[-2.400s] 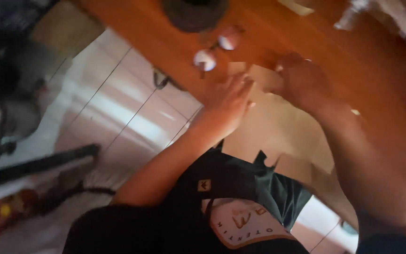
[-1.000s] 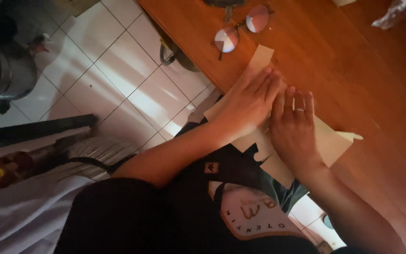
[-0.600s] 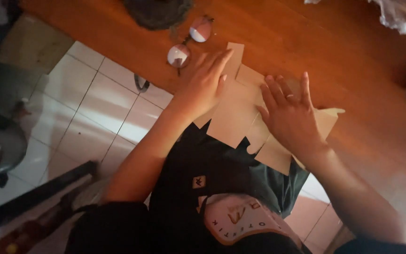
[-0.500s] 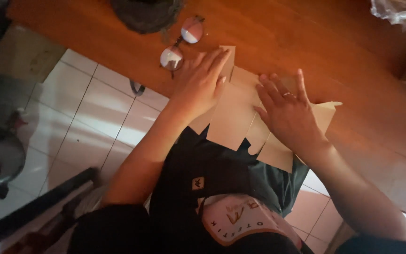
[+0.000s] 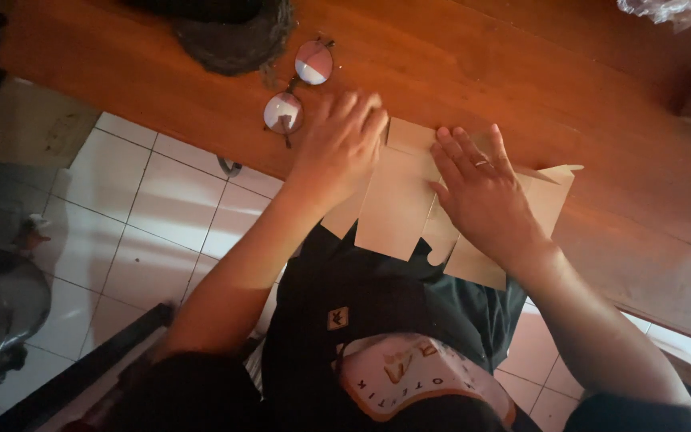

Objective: The person assembles a flat cardboard box by folding along pre-scored lines and interlocking tabs to form a rectangular container. The person then places the finished box on the table.

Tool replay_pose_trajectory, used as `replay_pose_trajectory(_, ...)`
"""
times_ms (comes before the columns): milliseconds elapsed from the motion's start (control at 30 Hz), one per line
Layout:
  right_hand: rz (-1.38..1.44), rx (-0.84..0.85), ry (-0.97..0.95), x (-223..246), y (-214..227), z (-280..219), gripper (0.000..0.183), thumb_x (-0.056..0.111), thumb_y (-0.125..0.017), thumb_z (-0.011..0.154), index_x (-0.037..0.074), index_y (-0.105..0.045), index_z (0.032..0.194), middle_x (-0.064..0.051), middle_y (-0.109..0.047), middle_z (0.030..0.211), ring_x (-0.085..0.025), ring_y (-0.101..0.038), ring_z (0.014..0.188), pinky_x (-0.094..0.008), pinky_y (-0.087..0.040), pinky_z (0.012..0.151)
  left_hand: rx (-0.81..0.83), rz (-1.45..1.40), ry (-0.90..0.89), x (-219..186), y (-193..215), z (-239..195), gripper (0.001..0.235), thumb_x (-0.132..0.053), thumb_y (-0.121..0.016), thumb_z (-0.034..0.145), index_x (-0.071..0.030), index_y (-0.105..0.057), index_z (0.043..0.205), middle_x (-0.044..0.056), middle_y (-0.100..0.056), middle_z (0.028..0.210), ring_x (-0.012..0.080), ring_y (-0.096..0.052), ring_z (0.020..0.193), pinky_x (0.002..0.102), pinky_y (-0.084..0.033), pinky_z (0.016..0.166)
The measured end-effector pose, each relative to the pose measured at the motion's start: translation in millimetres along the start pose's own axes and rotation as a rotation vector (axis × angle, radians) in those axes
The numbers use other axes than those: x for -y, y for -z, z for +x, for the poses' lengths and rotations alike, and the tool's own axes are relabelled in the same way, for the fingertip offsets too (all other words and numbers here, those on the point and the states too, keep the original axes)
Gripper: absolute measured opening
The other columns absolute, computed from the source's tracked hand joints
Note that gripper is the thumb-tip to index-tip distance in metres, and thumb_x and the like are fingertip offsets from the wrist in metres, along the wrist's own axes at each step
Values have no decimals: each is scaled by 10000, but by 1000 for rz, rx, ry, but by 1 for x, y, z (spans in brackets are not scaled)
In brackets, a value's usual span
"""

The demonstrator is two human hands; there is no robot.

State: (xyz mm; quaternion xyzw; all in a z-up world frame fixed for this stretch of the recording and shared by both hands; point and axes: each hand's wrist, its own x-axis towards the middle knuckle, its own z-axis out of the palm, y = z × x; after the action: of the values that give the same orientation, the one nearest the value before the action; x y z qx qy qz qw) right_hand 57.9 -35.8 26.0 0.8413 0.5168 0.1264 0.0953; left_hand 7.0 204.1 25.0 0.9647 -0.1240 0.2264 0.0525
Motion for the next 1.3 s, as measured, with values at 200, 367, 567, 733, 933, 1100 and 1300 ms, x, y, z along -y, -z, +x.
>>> replay_pose_trajectory(200, 48, 59, -8, 1, 7, 4, 528, 301, -628, 922, 48, -565, 1380, -104, -539, 1488, -236, -513, 1377, -511, -229, 1207, 113, 2, 82, -16, -6, -19, 393, -213, -502, 1014, -56, -536, 1373, 64, -645, 1278, 211, -575, 1185, 384, -409, 968)
replay_pose_trajectory(367, 85, 37, -46, 8, 7, 4, 519, 299, -603, 960, 66, -526, 1417, -126, -555, 1478, -257, -534, 1366, -528, -188, 1214, 106, -13, 111, -20, -9, -15, 368, -219, -523, 951, -26, -622, 1249, 107, -651, 1234, 241, -582, 1100, 404, -407, 946)
replay_pose_trajectory(567, -36, 19, -19, -38, -16, -6, 492, 315, -544, 979, 346, -573, 1469, 27, -536, 1549, -152, -329, 1525, -621, -87, 1211, 204, -544, 173, -16, 7, -7, 391, -130, -493, 954, -14, -506, 1328, 157, -489, 1378, 325, -463, 1281, 469, -375, 1068)
replay_pose_trajectory(733, 219, -78, -30, -88, 3, -30, 306, 64, -687, 1049, 153, -765, 1331, -148, -661, 1548, -497, -598, 1429, -719, -117, 1196, 233, -653, 3, -36, 21, -13, 282, -111, -520, 980, -41, -585, 1246, 127, -505, 1322, 319, -444, 1305, 628, -210, 1170)
replay_pose_trajectory(933, 364, -129, 52, -46, 40, -50, 428, 28, -650, 798, 104, -652, 1219, -99, -636, 1242, -365, -607, 1181, -491, -450, 902, 323, -318, -159, -57, 12, -33, 678, -438, -812, 753, -128, -562, 1301, 67, -528, 1266, 268, -484, 1196, 642, -263, 1096)
replay_pose_trajectory(1100, 630, 110, -17, 0, 27, -49, 556, 538, -470, 935, 149, -576, 1319, -102, -530, 1249, -312, -543, 1137, -504, -437, 964, 202, -420, -173, -57, 15, -28, 190, -185, -754, 846, -141, -692, 1020, -22, -621, 1044, 210, -545, 1048, 585, -302, 1080)
replay_pose_trajectory(1300, 646, 164, -75, 2, 22, -52, 544, 445, -559, 928, 163, -500, 1390, -106, -463, 1157, -345, -527, 1069, -534, -444, 981, 223, -360, -97, -60, 18, -9, 141, -256, -674, 952, -142, -650, 873, 3, -619, 822, 230, -555, 831, 398, -379, 844)
